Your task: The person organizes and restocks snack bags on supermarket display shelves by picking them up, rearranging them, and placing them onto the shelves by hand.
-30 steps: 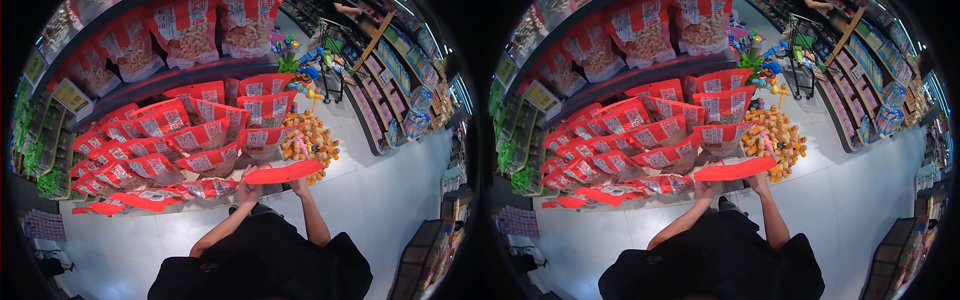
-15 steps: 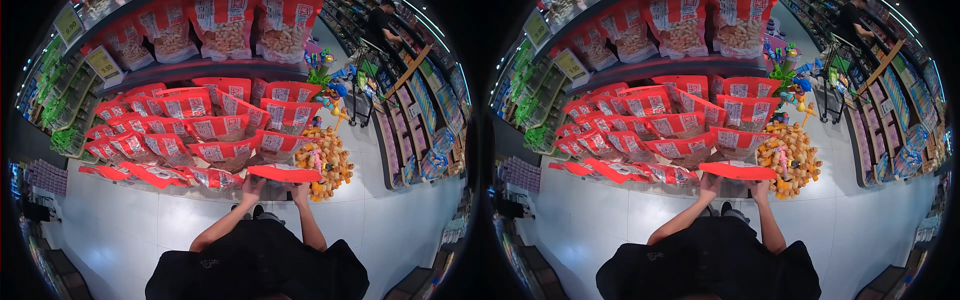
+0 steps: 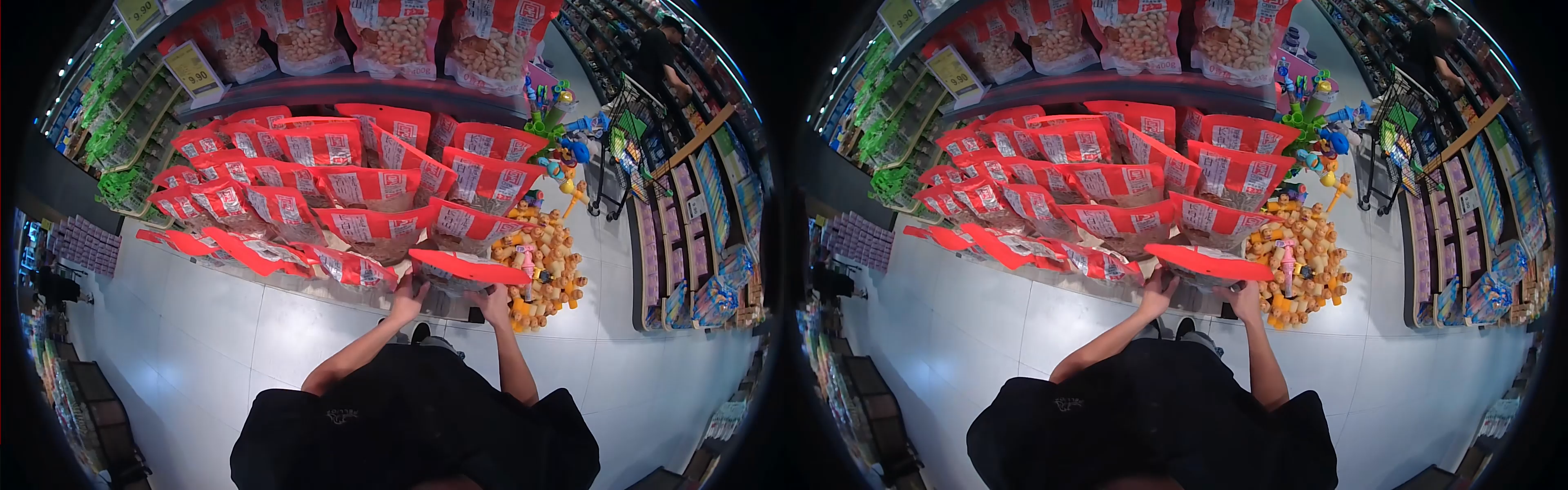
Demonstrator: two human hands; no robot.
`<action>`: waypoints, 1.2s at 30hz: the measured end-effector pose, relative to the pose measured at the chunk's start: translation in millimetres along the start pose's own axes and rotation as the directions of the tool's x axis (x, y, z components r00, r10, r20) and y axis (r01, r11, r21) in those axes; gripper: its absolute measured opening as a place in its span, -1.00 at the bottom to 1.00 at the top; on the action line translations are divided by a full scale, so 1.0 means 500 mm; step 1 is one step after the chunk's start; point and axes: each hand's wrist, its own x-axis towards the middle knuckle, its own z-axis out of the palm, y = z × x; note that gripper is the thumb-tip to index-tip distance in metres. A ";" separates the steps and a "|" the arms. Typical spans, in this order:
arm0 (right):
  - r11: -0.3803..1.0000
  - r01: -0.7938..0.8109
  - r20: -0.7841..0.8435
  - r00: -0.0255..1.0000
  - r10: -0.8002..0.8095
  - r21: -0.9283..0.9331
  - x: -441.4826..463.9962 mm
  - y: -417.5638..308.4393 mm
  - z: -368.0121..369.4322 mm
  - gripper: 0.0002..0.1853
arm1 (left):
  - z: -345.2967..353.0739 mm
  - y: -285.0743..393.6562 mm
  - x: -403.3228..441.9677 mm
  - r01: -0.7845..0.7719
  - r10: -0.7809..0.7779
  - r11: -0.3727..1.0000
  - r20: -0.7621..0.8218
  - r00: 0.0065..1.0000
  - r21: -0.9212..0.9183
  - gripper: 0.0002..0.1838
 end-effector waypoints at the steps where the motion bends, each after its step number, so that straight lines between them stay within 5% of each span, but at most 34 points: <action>1: 1.000 -0.008 -0.003 1.000 0.008 0.000 0.000 0.005 0.003 -0.46 | 0.000 0.003 0.002 0.006 -0.006 1.000 0.006 1.000 -0.001 -0.45; 4: 0.987 -0.003 -0.024 1.000 0.007 0.163 0.011 0.034 0.011 -0.36 | -0.001 0.011 0.012 0.054 -0.055 0.995 0.005 0.998 0.086 -0.57; 11: 0.990 -0.002 -0.010 1.000 0.003 0.141 -0.018 0.037 0.000 -0.40 | -0.002 0.005 -0.020 -0.006 0.006 1.000 0.008 1.000 0.031 -0.62; 13: 0.961 0.062 0.065 0.997 -0.046 -0.268 -0.021 0.010 -0.007 -0.40 | 0.000 0.007 -0.019 0.075 -0.079 0.992 0.038 0.996 0.100 -0.64; 14: 0.961 0.066 0.072 0.996 -0.048 -0.269 -0.021 0.027 -0.007 -0.40 | 0.003 0.009 -0.020 0.077 -0.080 0.992 0.031 0.996 0.099 -0.64; 16: 0.995 -0.075 0.001 0.997 0.075 0.071 -0.019 0.053 0.007 -0.41 | 0.004 0.019 -0.025 -0.032 0.041 0.994 -0.077 0.996 0.106 -0.65; 23: 0.992 -0.037 0.023 0.999 0.034 0.121 -0.010 0.046 0.000 -0.54 | 0.005 0.021 -0.020 0.012 -0.005 0.997 -0.075 0.997 0.082 -0.63; 28: 0.992 0.054 -0.030 0.998 -0.051 0.112 -0.029 0.061 0.008 -0.41 | -0.015 0.046 -0.042 0.095 -0.104 0.989 0.081 0.991 0.114 -0.39; 32: 0.995 0.007 -0.063 0.998 0.000 0.102 -0.063 0.085 0.000 -0.31 | -0.019 -0.002 -0.091 0.063 -0.065 0.952 -0.004 0.998 0.299 -0.29; 35: 1.000 -0.026 -0.090 0.996 0.026 0.008 -0.085 0.084 0.000 -0.28 | -0.060 0.011 -0.136 0.154 -0.194 0.952 0.133 0.972 0.265 -0.36; 36: 1.000 -0.012 -0.136 0.991 0.009 -0.026 -0.092 0.074 0.007 -0.33 | -0.076 0.023 -0.153 0.243 -0.263 0.961 0.171 0.950 0.129 -0.42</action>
